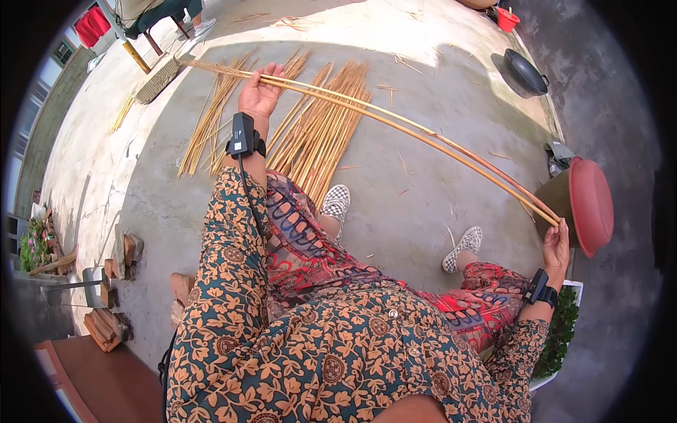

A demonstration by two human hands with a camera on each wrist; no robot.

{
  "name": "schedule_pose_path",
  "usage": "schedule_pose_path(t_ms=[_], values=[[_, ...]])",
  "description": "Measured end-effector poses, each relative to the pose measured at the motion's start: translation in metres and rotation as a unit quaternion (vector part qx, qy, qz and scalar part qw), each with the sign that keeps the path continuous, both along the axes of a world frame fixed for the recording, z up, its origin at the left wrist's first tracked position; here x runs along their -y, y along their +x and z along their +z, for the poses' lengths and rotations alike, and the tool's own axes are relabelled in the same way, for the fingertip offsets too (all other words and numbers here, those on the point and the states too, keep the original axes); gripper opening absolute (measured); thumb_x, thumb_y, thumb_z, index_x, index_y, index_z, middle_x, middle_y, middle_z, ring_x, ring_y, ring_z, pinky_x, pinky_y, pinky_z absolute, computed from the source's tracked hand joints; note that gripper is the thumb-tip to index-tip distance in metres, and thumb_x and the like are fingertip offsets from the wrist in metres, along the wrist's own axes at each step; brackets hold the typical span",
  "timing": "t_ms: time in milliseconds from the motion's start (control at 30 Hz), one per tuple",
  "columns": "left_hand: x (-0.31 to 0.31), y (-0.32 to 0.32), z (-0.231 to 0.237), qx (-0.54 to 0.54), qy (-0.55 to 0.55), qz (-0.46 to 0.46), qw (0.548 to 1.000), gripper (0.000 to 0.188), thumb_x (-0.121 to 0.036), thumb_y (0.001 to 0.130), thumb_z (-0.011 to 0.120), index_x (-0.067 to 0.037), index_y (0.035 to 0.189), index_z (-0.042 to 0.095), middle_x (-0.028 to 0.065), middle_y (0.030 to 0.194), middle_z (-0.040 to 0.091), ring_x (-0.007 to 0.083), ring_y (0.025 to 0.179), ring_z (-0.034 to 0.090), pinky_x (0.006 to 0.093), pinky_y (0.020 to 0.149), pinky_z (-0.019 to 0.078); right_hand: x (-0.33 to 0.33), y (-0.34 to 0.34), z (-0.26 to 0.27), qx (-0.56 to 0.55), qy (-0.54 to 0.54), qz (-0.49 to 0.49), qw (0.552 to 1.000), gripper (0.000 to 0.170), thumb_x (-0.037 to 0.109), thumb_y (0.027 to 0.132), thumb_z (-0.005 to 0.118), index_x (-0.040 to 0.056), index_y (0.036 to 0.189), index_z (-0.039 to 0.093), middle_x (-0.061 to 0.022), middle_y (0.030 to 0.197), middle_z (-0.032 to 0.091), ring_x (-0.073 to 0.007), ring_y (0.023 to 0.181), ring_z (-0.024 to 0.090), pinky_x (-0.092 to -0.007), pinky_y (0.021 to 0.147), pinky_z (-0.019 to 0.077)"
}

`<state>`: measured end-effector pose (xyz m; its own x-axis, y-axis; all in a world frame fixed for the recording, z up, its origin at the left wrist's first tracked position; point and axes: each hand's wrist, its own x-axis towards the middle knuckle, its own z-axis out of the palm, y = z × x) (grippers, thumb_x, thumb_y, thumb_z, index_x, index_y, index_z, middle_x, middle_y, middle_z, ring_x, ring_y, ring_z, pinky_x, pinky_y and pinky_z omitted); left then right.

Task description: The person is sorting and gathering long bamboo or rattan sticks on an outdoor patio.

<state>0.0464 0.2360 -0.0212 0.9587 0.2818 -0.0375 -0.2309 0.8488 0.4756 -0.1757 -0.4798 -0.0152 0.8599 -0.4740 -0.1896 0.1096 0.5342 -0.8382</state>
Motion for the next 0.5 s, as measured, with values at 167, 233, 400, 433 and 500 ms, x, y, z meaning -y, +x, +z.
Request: schedule_pose_path(t_ms=[167,233,400,433,500], values=[[0.010,-0.006,0.003,-0.036,-0.004,-0.015,0.999,0.020,-0.014,0.094,0.041,0.003,0.102,0.046,0.0243,0.112,0.054,0.0428,0.110,0.050,0.0540,0.094,0.0442,0.012,0.010,-0.014,0.038,0.114,-0.048,0.992,0.009,0.002,0.082,0.065,0.0030,0.089,0.060,-0.0010,0.081,0.060,-0.0082,0.069,0.056,-0.0195,0.064,0.0527],[0.001,-0.003,-0.003,-0.040,-0.003,-0.047,0.998,0.020,-0.012,0.093,0.046,0.003,0.105,0.047,0.0226,0.111,0.056,0.0403,0.108,0.053,0.0510,0.094,0.0455,0.016,0.016,-0.016,0.062,0.144,-0.063,0.986,0.009,0.001,0.082,0.064,0.0017,0.090,0.059,-0.0024,0.083,0.060,-0.0092,0.070,0.057,-0.0200,0.065,0.0534],[0.008,-0.012,0.002,-0.071,0.066,-0.057,0.994,0.020,-0.010,0.091,0.050,0.002,0.107,0.048,0.0214,0.108,0.058,0.0386,0.105,0.056,0.0481,0.092,0.0474,0.038,0.020,-0.027,0.078,0.111,-0.090,0.987,0.012,0.001,0.082,0.063,-0.0008,0.094,0.059,-0.0054,0.088,0.062,-0.0110,0.073,0.059,-0.0208,0.066,0.0541],[0.008,-0.012,0.002,-0.060,0.069,-0.066,0.994,0.021,-0.009,0.091,0.050,0.002,0.108,0.048,0.0216,0.107,0.058,0.0386,0.105,0.056,0.0478,0.091,0.0478,0.046,0.021,-0.034,0.101,0.122,-0.078,0.984,0.016,0.001,0.083,0.063,-0.0023,0.098,0.059,-0.0067,0.091,0.062,-0.0114,0.074,0.059,-0.0209,0.067,0.0540],[0.008,-0.014,0.003,-0.033,0.072,-0.092,0.993,0.025,-0.007,0.088,0.054,0.003,0.110,0.046,0.0218,0.114,0.054,0.0381,0.110,0.052,0.0489,0.097,0.0431,0.050,0.021,-0.034,0.100,0.128,-0.083,0.983,0.018,0.001,0.083,0.062,-0.0032,0.101,0.059,-0.0071,0.093,0.062,-0.0113,0.075,0.059,-0.0209,0.066,0.0539]])
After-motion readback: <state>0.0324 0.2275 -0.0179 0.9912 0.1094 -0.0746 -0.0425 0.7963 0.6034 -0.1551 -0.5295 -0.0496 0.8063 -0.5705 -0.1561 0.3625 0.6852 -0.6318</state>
